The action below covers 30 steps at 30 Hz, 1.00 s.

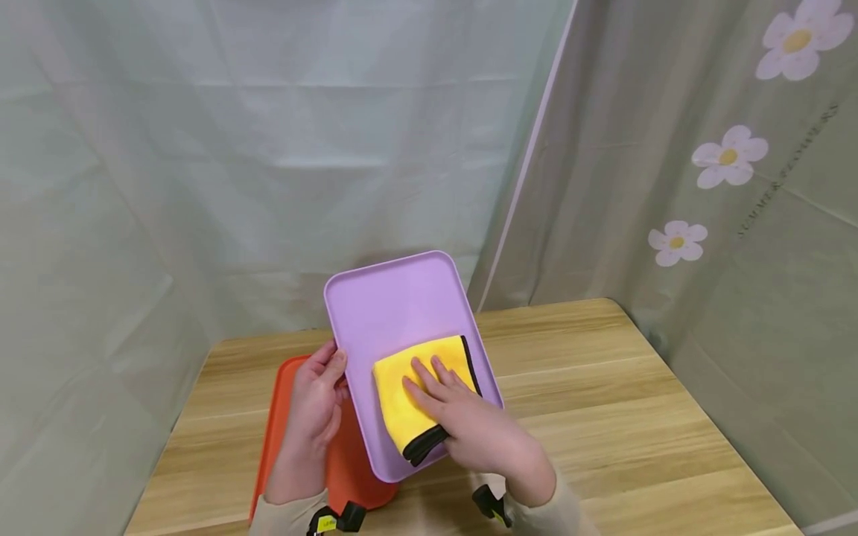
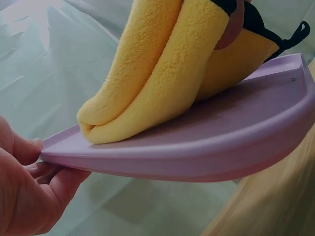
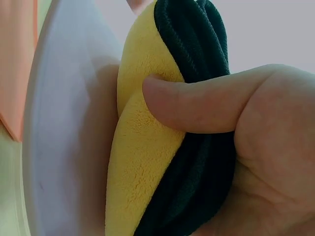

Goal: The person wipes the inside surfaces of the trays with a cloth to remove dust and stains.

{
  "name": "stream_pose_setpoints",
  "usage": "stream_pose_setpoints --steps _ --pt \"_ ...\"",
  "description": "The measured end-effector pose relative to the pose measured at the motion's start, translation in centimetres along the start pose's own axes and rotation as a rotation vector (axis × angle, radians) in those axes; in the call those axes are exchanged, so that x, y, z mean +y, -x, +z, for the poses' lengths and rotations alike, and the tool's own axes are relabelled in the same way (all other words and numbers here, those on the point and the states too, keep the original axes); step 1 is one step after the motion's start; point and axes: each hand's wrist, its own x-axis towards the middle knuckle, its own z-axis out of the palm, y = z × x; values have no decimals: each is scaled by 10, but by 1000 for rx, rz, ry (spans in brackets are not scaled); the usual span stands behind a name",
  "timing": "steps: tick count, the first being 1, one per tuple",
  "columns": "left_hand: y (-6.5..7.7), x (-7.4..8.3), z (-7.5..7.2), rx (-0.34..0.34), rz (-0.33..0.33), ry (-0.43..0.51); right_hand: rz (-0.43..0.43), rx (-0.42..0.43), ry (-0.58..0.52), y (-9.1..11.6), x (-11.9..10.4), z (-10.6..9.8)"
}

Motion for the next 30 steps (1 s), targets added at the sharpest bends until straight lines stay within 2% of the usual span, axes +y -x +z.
stream_pose_setpoints --steps 13,30 --pt "-2 -4 2 -2 -3 26 -73 -40 102 -4 -16 7" --pt "-1 -4 -1 -8 -13 22 -87 -44 110 -4 -19 10"
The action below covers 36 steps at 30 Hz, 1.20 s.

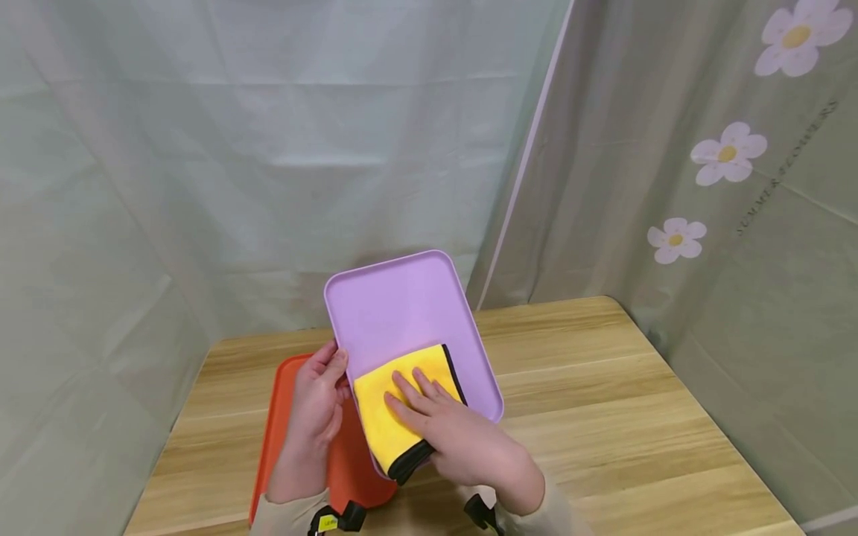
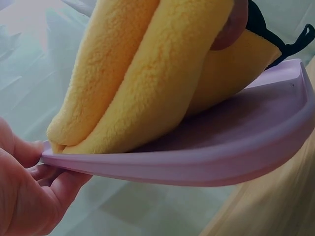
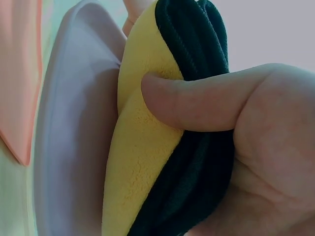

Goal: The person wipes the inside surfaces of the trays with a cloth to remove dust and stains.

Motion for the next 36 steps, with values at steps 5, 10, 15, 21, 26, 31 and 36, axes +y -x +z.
stream_pose_setpoints --steps 5,10,15,21,26,31,36 --pt "0 1 1 -6 16 6 -4 -5 -38 2 4 -2" --pt "1 1 1 -2 19 -4 -2 -6 -82 6 10 -4" --pt "1 1 1 -2 12 6 7 0 -97 13 19 -3" --pt "2 3 1 -10 13 11 8 30 -125 23 35 -2" --pt "2 4 0 -26 23 12 17 65 -163 30 44 -6" --pt "2 3 -2 -13 22 17 21 64 -196 31 47 -9" --pt "0 3 -2 10 20 17 35 49 -175 29 47 -8"
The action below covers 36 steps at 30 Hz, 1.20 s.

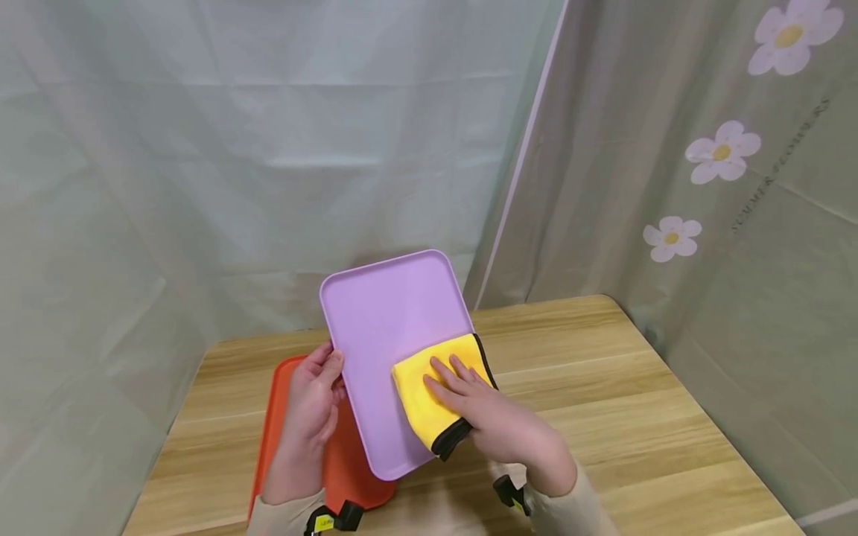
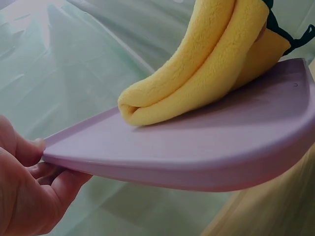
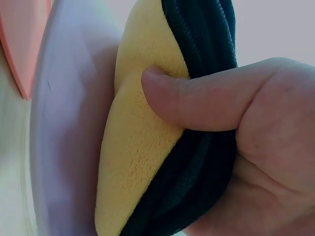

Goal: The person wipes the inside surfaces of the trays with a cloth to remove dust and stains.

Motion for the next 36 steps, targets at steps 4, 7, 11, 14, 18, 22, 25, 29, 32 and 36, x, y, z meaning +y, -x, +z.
stream_pose_setpoints --steps 4,7,11,14,18,22,25,29,32,36 --pt "-2 0 0 9 4 -4 14 1 29 -2 -1 2" --pt "-3 1 1 11 6 -4 18 4 41 -4 -1 3" --pt "-4 1 1 10 0 -5 36 0 48 -3 -3 3" --pt "-3 0 2 11 -9 -12 52 -8 48 -3 -5 3" --pt "-4 0 4 14 -13 -11 59 -7 51 -2 -7 4" --pt "-5 0 5 15 -8 -8 62 -5 69 -2 -7 6" --pt "-6 0 6 17 -8 -14 59 -20 86 -3 -10 7" --pt "-6 0 7 19 -10 -18 49 -53 92 -5 -15 8" --pt "-6 0 7 19 -11 -5 36 -67 86 -7 -19 10" --pt "-6 -1 7 29 -15 15 17 -75 88 -8 -21 13"
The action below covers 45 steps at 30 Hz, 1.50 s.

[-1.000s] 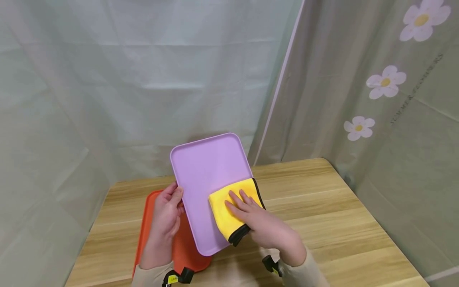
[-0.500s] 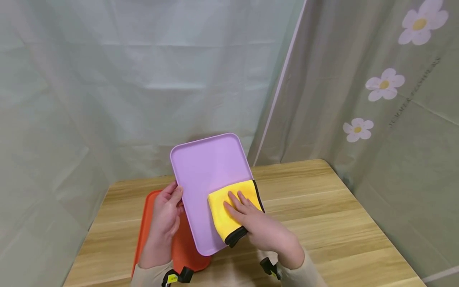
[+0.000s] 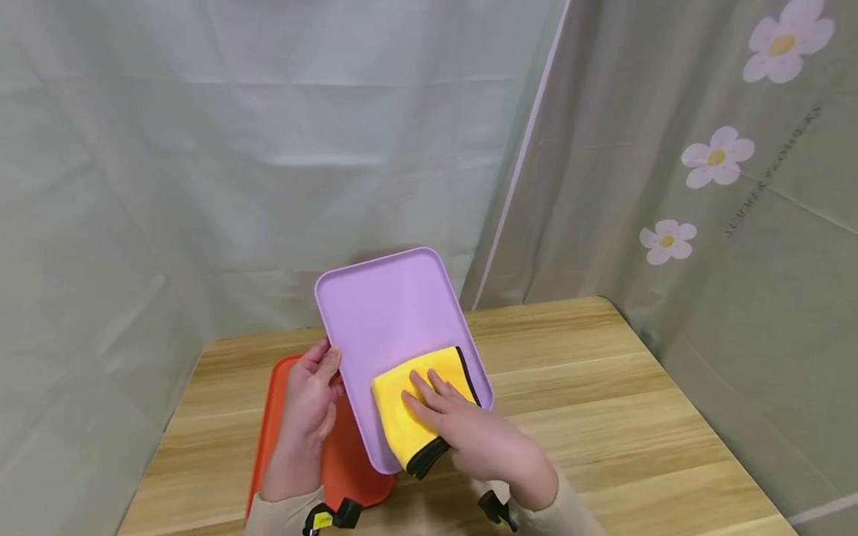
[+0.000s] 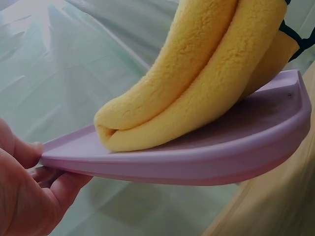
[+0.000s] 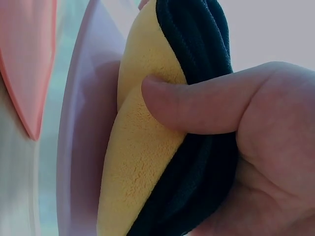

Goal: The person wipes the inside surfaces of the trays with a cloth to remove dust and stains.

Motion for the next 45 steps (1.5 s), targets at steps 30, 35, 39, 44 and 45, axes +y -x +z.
stream_pose_setpoints --steps 30,35,39,44,45 --pt "1 0 -5 11 -17 -9 -104 0 95 -8 -16 7" --pt "1 0 -6 4 -9 -4 -109 -4 73 -6 -13 4" --pt "0 -1 -6 0 -6 19 -93 -9 40 -5 -11 3" --pt "-1 0 -7 8 -7 55 -59 -12 31 -2 -6 4" --pt "-1 0 -8 9 -8 56 -48 -13 29 -1 -4 4"
